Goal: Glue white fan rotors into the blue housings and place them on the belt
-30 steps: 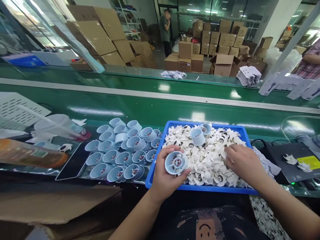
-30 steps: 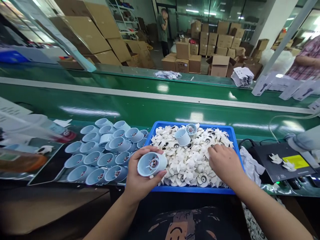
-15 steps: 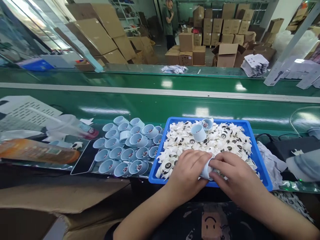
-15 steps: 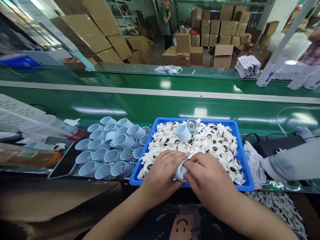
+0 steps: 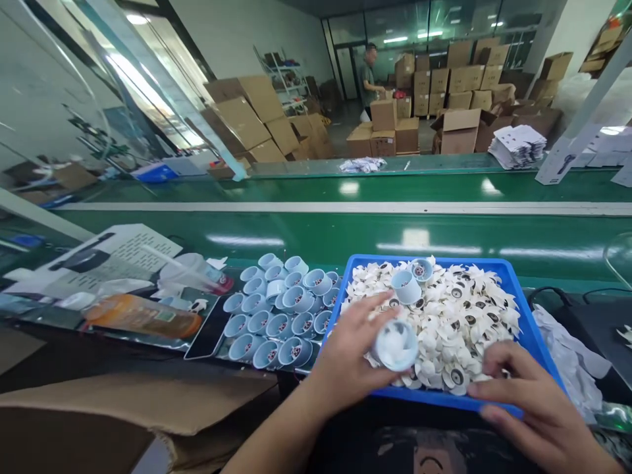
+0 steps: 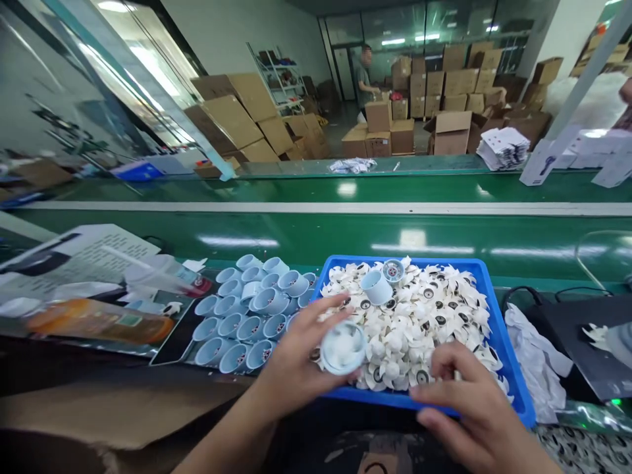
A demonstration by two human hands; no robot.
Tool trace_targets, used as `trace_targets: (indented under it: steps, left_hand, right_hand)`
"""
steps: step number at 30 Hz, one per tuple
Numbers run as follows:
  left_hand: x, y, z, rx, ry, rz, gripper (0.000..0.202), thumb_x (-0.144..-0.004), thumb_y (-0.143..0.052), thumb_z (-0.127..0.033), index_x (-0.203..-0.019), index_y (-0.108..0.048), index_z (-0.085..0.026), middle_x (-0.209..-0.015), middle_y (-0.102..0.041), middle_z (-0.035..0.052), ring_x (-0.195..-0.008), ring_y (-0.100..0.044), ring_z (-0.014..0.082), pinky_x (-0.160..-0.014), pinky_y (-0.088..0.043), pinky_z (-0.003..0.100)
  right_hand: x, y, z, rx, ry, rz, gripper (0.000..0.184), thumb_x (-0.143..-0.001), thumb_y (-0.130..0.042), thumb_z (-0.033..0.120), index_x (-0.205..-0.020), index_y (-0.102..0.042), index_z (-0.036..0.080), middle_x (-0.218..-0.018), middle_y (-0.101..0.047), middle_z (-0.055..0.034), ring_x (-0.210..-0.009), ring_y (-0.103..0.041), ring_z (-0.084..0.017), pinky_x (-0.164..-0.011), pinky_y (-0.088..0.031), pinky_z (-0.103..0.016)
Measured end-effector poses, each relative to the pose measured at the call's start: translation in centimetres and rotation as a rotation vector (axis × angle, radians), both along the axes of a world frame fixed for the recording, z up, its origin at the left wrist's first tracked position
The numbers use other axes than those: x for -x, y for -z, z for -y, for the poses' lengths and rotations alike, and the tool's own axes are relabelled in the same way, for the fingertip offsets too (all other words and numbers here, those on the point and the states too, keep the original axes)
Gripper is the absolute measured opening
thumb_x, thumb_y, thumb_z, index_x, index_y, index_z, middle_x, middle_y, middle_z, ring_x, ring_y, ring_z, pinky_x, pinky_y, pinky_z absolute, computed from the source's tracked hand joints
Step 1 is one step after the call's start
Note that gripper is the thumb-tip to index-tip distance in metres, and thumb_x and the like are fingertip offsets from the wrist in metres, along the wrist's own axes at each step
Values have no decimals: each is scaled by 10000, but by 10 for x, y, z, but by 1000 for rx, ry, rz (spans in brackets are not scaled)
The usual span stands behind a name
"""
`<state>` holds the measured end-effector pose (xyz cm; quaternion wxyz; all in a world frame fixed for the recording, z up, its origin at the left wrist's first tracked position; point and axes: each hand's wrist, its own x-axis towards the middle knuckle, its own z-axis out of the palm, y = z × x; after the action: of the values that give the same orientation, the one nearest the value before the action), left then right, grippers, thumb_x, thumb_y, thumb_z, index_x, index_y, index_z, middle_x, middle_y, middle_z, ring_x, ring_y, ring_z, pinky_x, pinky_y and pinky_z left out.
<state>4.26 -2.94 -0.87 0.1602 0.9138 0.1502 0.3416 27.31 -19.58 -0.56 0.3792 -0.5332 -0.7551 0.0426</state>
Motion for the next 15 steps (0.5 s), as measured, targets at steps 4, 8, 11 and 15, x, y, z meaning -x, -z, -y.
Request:
trace_targets:
  steps: [4,8,11,15]
  left_hand:
    - [3,-10,-81,194,-290,-3,622,-795,-694,-435,-1342,-484,-225,-1155,-578,106,-1019,-607,245,-885,-515,419]
    - [-51,-11,-163,413,-448,-149,706,-788,-667,-190,-1426,-367,-152,-1267,-555,128,-1058,-604,218,-951,-473,359]
    - [-94,2,-198,429,-463,-268,496,-781,-673,-118,-1256,-534,-86,-1238,-584,150,-1117,-581,239,-995,-444,395]
    - [-117,25,-212,519,-496,-491,272,-879,-642,-270,-1079,-620,-87,-1063,-644,93,-980,-636,215,-895,-518,416]
  right_hand:
    - [-32,43,36,7,255,-75,303,-873,-563,229,-1173,-582,267,-1035,-493,-57,-986,-549,-31,-791,-502,-38]
    - [-26,63,33,-28,212,-177,311,-844,-581,182,-1144,-593,266,-964,-519,-42,-895,-582,-30,-755,-513,-31]
    - [-4,45,17,-81,103,-217,248,-857,-548,138,-1079,-624,218,-873,-531,-29,-819,-581,-4,-758,-507,-20]
    - [3,34,22,-40,37,-159,149,-893,-536,196,-960,-663,154,-887,-541,-56,-858,-577,-4,-814,-501,-23]
